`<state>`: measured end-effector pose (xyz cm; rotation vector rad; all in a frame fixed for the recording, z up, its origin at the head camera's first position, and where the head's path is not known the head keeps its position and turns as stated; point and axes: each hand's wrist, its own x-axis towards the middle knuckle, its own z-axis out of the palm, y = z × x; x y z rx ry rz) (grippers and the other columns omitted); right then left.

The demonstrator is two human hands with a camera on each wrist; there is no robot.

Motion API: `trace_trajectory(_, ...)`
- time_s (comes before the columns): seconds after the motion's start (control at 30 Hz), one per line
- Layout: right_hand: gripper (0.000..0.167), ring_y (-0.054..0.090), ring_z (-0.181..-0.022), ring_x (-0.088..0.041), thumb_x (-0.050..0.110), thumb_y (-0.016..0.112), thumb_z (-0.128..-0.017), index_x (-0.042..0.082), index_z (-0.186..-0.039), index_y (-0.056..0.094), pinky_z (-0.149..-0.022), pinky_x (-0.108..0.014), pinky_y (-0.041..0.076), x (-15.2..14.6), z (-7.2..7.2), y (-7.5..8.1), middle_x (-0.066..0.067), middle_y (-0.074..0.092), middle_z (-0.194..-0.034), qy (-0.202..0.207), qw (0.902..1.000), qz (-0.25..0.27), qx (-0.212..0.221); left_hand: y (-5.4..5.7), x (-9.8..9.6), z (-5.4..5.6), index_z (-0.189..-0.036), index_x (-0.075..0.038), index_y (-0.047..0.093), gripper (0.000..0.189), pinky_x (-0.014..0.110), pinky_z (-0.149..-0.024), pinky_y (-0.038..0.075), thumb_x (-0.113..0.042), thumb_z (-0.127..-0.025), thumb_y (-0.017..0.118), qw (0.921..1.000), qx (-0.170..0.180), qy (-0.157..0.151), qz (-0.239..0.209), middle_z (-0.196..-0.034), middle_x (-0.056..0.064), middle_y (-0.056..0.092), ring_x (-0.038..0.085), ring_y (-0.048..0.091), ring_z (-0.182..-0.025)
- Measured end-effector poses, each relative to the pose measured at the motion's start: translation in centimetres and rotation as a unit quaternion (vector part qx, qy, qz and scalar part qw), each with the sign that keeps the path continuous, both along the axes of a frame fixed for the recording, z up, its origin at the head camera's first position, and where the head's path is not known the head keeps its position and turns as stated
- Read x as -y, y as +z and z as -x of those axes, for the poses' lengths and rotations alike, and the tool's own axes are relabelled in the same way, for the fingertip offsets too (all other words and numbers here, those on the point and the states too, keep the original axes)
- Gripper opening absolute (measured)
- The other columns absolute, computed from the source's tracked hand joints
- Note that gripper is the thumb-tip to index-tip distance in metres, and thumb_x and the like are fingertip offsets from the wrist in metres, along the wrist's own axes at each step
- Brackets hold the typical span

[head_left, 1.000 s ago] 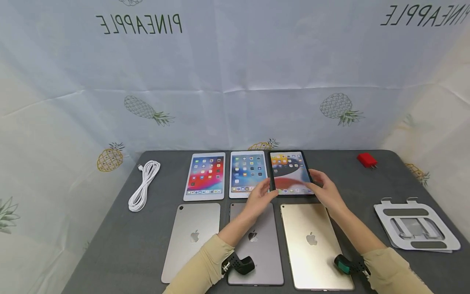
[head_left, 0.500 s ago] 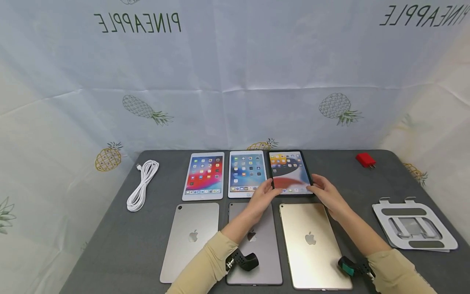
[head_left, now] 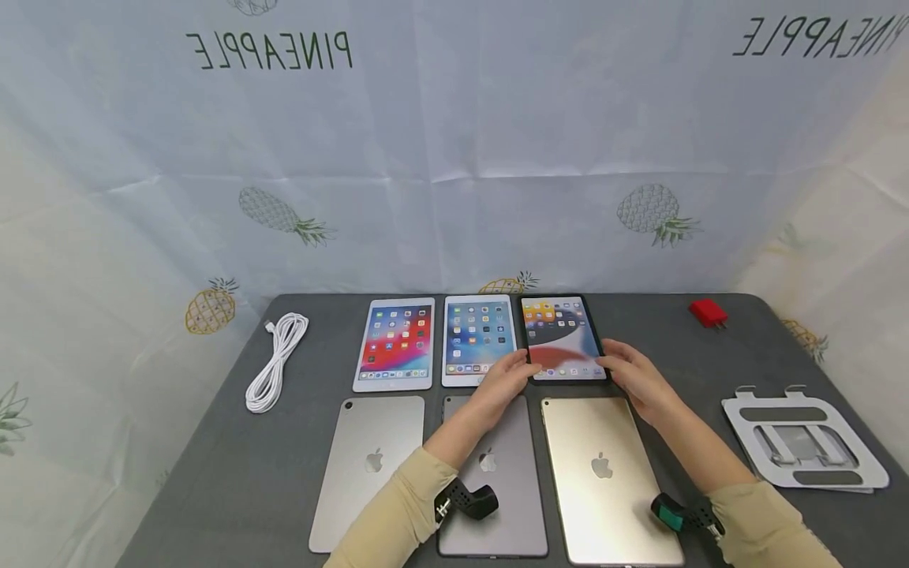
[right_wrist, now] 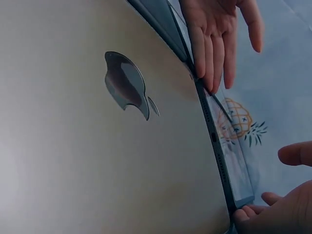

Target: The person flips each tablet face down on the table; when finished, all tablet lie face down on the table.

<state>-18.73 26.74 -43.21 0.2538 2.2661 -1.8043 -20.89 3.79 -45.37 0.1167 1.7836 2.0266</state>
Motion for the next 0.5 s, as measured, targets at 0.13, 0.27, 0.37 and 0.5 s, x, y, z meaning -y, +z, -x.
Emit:
trace_trajectory(0.13,0.068,0.015,-0.144,-0.039,0.018,0.048,-0.102,-0.004,-0.153,0.009,-0.117,-0.052,0.014,0.13,-0.18,0.01,-0.027,0.014,-0.157,-0.009,0.9999,0.01,0.002,-0.02,0.0,-0.03,-0.148,0.005,0.033,0.068,0.044,-0.113,0.029,-0.022,-0.092,0.061,1.0,0.005,-0.004,0.004,-0.151,0.024,0.035,0.033,0.035,-0.139)
trace_trajectory(0.27,0.066,0.013,-0.145,-0.037,0.017,0.046,-0.102,-0.005,-0.153,0.01,-0.117,-0.05,0.013,0.08,-0.26,0.11,-0.025,0.011,-0.158,-0.022,0.9991,0.035,0.011,0.21,0.02,-0.1,-0.148,0.004,0.033,0.069,0.043,-0.113,0.03,-0.023,-0.092,0.061,0.9999,0.007,-0.011,0.007,-0.151,0.023,0.035,0.032,0.035,-0.139)
trace_trajectory(0.37,0.064,0.017,-0.144,-0.031,0.017,0.044,-0.103,-0.004,-0.154,0.011,-0.118,-0.044,0.016,-0.08,-0.13,0.21,-0.021,0.012,-0.159,-0.043,0.9958,0.076,0.028,0.42,0.1,-0.08,-0.148,0.004,0.033,0.069,0.042,-0.113,0.03,-0.024,-0.092,0.062,0.9998,0.008,-0.018,0.008,-0.151,0.023,0.035,0.032,0.035,-0.139)
trace_trajectory(0.5,0.063,0.04,-0.123,-0.018,0.017,0.046,-0.102,-0.002,-0.154,0.015,-0.108,-0.028,0.033,-0.46,0.16,0.37,-0.011,0.037,-0.144,-0.08,0.9863,0.135,0.052,0.55,0.29,0.06,-0.148,0.004,0.035,0.068,0.041,-0.112,0.032,-0.024,-0.092,0.062,0.9995,0.012,-0.024,0.014,-0.15,0.022,0.037,0.033,0.039,-0.137)
